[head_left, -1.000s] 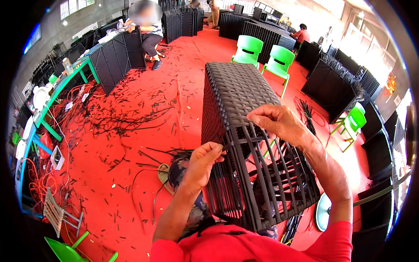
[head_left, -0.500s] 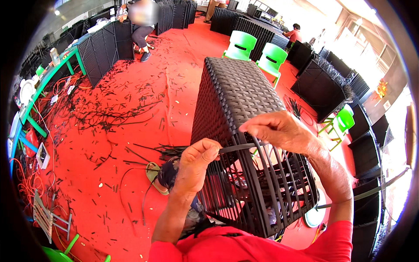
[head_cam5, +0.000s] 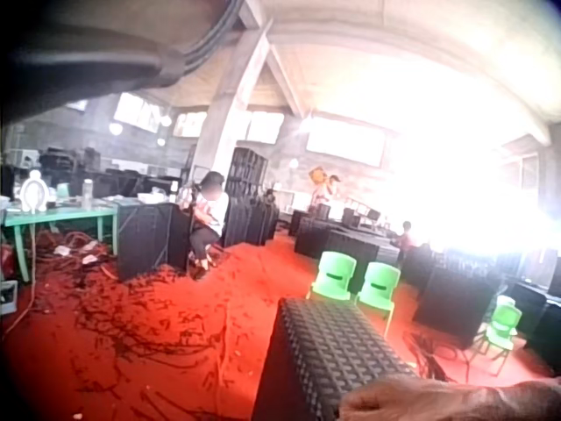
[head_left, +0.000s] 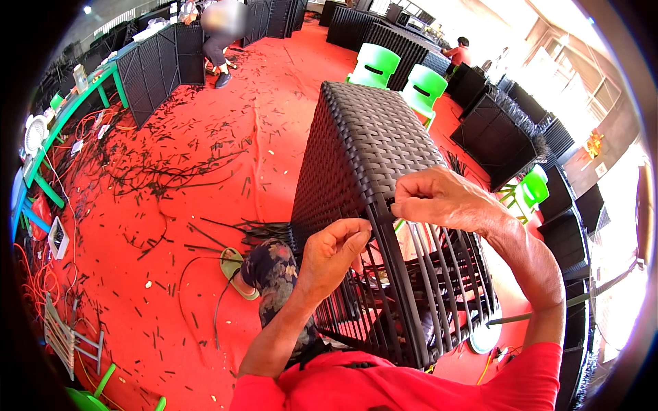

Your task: The person weaves plastic wicker strips into the frame of a piece of furniture by hand, threading long strips through the vertical ribs and securing them in place.

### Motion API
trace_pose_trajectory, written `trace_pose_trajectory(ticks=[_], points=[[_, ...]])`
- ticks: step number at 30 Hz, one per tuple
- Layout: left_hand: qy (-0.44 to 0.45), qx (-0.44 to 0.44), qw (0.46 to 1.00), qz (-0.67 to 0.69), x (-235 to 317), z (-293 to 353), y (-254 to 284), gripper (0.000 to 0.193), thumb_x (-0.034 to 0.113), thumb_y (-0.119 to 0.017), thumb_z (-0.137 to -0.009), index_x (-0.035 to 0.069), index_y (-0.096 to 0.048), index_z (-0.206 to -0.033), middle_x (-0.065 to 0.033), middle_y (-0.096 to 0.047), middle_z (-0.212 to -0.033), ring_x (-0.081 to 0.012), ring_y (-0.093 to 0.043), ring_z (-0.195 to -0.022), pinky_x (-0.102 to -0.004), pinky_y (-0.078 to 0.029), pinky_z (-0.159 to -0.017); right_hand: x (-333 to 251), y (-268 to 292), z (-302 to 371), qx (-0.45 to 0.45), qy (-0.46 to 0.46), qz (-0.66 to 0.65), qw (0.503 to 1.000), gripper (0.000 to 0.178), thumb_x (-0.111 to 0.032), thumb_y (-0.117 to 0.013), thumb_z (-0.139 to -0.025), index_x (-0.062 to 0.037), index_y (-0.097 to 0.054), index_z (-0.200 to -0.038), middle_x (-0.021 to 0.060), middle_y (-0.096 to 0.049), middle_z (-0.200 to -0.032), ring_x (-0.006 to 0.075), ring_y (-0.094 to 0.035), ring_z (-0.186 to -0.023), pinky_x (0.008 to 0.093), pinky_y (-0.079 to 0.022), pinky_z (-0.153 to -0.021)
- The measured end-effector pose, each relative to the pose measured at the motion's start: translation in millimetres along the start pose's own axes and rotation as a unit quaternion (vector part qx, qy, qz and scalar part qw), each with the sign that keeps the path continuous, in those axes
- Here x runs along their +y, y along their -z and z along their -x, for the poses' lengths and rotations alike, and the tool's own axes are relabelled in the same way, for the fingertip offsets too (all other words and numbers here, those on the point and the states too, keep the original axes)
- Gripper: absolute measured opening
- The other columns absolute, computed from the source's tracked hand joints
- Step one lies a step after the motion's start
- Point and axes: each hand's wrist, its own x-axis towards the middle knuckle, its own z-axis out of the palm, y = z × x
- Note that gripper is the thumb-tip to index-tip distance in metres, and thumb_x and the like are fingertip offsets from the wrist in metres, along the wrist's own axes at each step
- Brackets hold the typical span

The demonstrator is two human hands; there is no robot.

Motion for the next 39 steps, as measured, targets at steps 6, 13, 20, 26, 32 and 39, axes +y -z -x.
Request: trace_pose_trajectory(ticks=[6, 13, 20, 26, 32, 39], points=[[-0.018, 0.005, 1.000, 0.018, -5.6, -3.2, -0.3, 0.029, 0.020, -0.056, -0.085, 0.000, -0.056, -0.106, 0.0005, -0.055, -0.066, -0.0059, -0.051, -0.050, -0.0159, -0.032, -0.042, -11.4, -1.3, -11.2, 0.018, 0.045, 0.115, 0.992, 0.022, -0.017, -0.053, -0.070, -0.0023, -0.045, -0.056, -0.0023, -0.036, -0.047, 0.0050, -0.034, -0.047, 0.0267, -0.029, -0.043], [0.005, -0.004, 0.998, 0.062, -5.2, -5.1, 0.5, 0.027, 0.016, -0.055, -0.086, 0.000, -0.055, -0.108, 0.0012, -0.053, -0.067, -0.0047, -0.049, -0.051, -0.0170, -0.037, -0.044, -16.4, -2.8, -20.7, 0.008, 0.040, 0.147, 0.988, 0.028, -0.024, -0.052, -0.067, 0.0013, -0.050, -0.055, 0.0100, -0.043, -0.046, 0.0177, -0.042, -0.043, 0.0360, -0.035, -0.045], [0.013, -0.012, 0.995, 0.095, -6.9, -8.3, 0.8, 0.026, 0.019, -0.057, -0.085, 0.002, -0.057, -0.103, 0.0018, -0.053, -0.064, -0.0052, -0.051, -0.049, -0.0161, -0.036, -0.042, -14.5, -9.2, -22.6, -0.004, 0.036, 0.180, 0.983, 0.025, -0.024, -0.054, -0.068, -0.0007, -0.052, -0.058, 0.0072, -0.046, -0.049, 0.0144, -0.045, -0.047, 0.0322, -0.037, -0.047], [0.015, -0.006, 0.985, 0.172, -18.1, -12.1, 6.7, 0.017, 0.023, -0.057, -0.084, 0.007, -0.055, -0.081, 0.0007, -0.052, -0.062, -0.0080, -0.048, -0.045, -0.0189, -0.034, -0.040, -8.7, -14.8, -20.8, 0.008, 0.069, 0.180, 0.981, 0.021, -0.023, -0.060, -0.073, -0.0032, -0.055, -0.068, 0.0003, -0.045, -0.051, 0.0062, -0.041, -0.049, 0.0264, -0.035, -0.045], [0.040, -0.027, 0.966, 0.254, -31.3, -8.2, 14.4, 0.014, 0.020, -0.055, -0.085, 0.007, -0.053, -0.078, -0.0001, -0.052, -0.060, -0.0092, -0.047, -0.046, -0.0197, -0.034, -0.041, -3.4, -11.9, -15.8, 0.027, 0.057, 0.082, 0.995, 0.016, -0.018, -0.058, -0.083, -0.0024, -0.060, -0.081, -0.0030, -0.053, -0.060, 0.0037, -0.044, -0.054, 0.0241, -0.037, -0.048], [-0.034, -0.046, 0.967, 0.249, -9.8, -0.8, 9.1, 0.017, 0.022, -0.054, -0.086, 0.006, -0.054, -0.082, -0.0002, -0.053, -0.061, -0.0081, -0.049, -0.046, -0.0187, -0.034, -0.040, -12.7, -20.2, -13.6, -0.041, 0.069, 0.100, 0.992, 0.023, -0.026, -0.059, -0.078, -0.0029, -0.062, -0.076, 0.0027, -0.054, -0.058, 0.0080, -0.049, -0.055, 0.0271, -0.040, -0.052]])
